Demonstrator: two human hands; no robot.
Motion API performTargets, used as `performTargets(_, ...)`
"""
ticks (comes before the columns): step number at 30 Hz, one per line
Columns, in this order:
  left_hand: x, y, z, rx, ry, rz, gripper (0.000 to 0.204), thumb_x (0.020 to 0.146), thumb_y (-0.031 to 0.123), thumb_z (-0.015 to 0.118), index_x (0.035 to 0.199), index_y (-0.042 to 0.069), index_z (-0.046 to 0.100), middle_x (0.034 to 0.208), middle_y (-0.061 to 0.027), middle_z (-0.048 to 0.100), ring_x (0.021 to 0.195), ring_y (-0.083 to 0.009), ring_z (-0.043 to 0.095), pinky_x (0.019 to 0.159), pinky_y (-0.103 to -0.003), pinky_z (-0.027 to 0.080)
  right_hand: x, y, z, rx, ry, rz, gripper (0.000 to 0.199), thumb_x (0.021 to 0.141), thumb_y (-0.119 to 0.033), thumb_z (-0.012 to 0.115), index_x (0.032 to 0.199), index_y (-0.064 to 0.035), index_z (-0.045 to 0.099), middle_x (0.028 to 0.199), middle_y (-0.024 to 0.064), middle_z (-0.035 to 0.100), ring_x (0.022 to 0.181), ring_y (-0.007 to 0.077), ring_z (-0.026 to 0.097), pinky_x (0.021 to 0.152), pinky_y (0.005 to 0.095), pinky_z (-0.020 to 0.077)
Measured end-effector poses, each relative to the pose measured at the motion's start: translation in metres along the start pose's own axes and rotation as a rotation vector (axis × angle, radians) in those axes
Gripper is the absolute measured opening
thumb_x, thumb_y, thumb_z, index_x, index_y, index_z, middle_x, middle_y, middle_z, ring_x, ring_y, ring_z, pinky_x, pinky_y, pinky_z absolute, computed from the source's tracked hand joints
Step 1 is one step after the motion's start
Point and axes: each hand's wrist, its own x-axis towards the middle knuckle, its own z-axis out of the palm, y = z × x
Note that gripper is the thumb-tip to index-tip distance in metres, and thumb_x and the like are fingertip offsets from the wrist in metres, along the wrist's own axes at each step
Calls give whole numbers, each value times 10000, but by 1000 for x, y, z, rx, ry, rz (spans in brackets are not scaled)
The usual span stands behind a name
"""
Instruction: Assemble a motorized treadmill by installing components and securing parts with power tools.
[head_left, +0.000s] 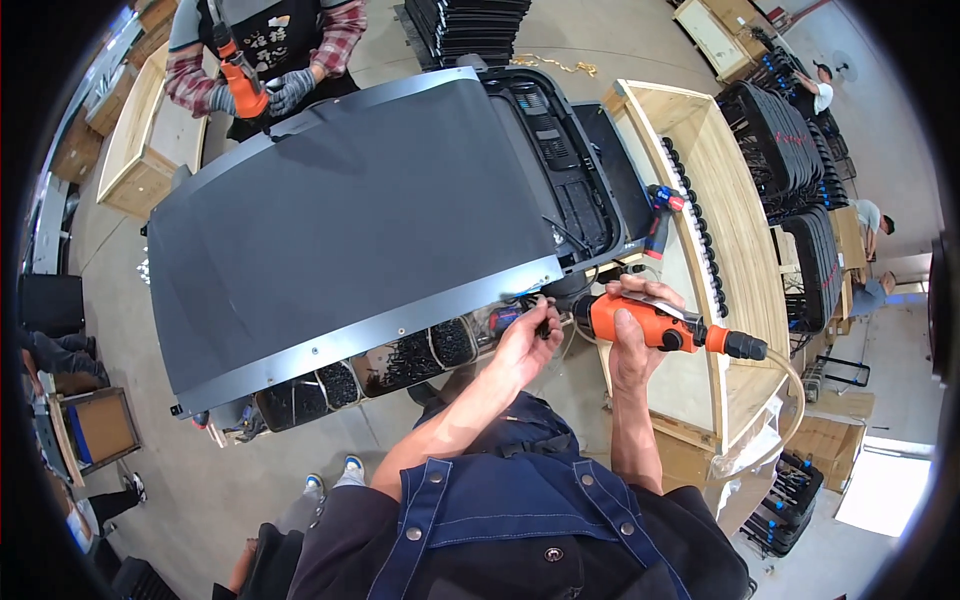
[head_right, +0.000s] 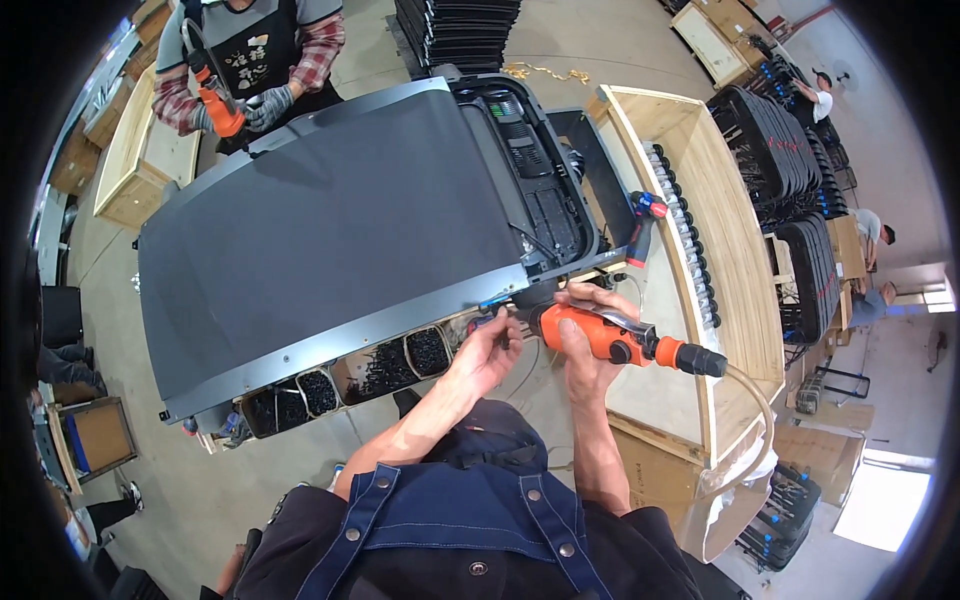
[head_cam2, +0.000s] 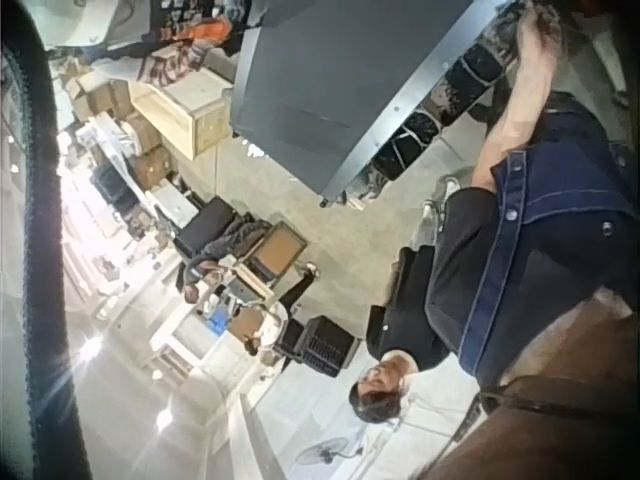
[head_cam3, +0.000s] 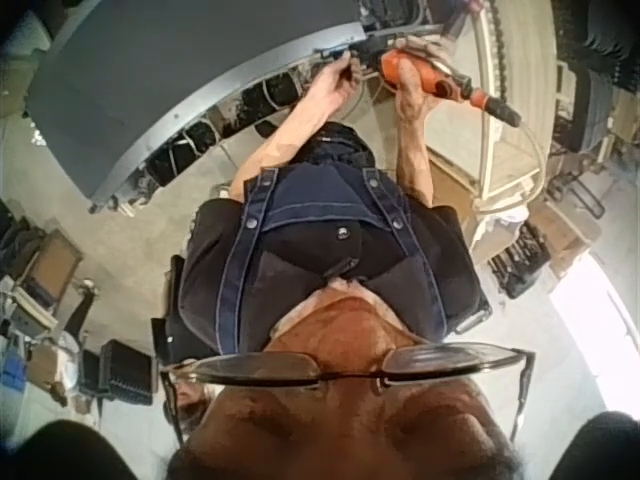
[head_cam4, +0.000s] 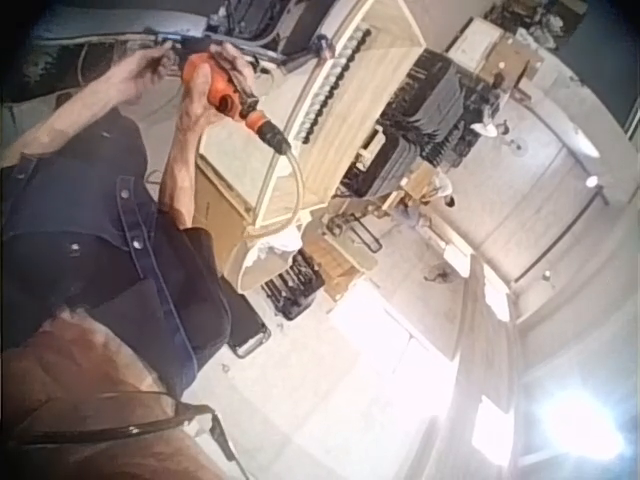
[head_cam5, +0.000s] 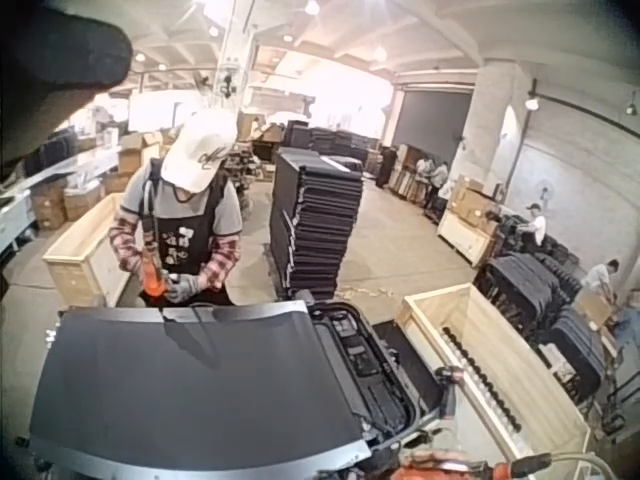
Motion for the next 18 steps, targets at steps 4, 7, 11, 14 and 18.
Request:
performTargets(4,39,-3,12,-82,-17,-41,175,1053,230,602,1092,59,613,849,-12,603,719,-121,583,613,-252,530,28,16,-12,-130,-87,-84,523,835,-10,771,1271,-50,484,1185,187,662,1025,283,698,936,435,575)
performTargets(7,60,-1,-4,-134,-50,-46,193,1058,250,593,1042,57,598,825,-4,587,707,-116,575,608,-248,520,39,25,-1,-145,-112,-6,494,813,12,771,1235,-18,515,1147,177,682,978,243,712,893,391,595)
performTargets(11,54,0,3,26,31,15,256,1072,292,563,1059,44,626,818,7,580,684,-113,552,603,-254,506,61,30,11,-265,-198,119,418,778,66,756,1154,21,578,1079,144,709,950,182,706,869,331,594)
performTargets(14,38,-2,-7,336,26,100,291,1088,287,522,1113,29,653,813,14,575,680,-106,541,605,-262,487,68,32,25,-262,-366,145,352,752,78,748,1077,-8,643,1064,106,716,931,157,695,846,316,576)
performTargets(18,-1,1,-21,945,-21,165,325,1097,231,459,1202,6,668,797,24,548,688,-85,520,620,-262,454,82,28,31,-372,-748,-8,319,728,56,763,1026,-33,692,1010,62,710,899,153,677,836,316,550)
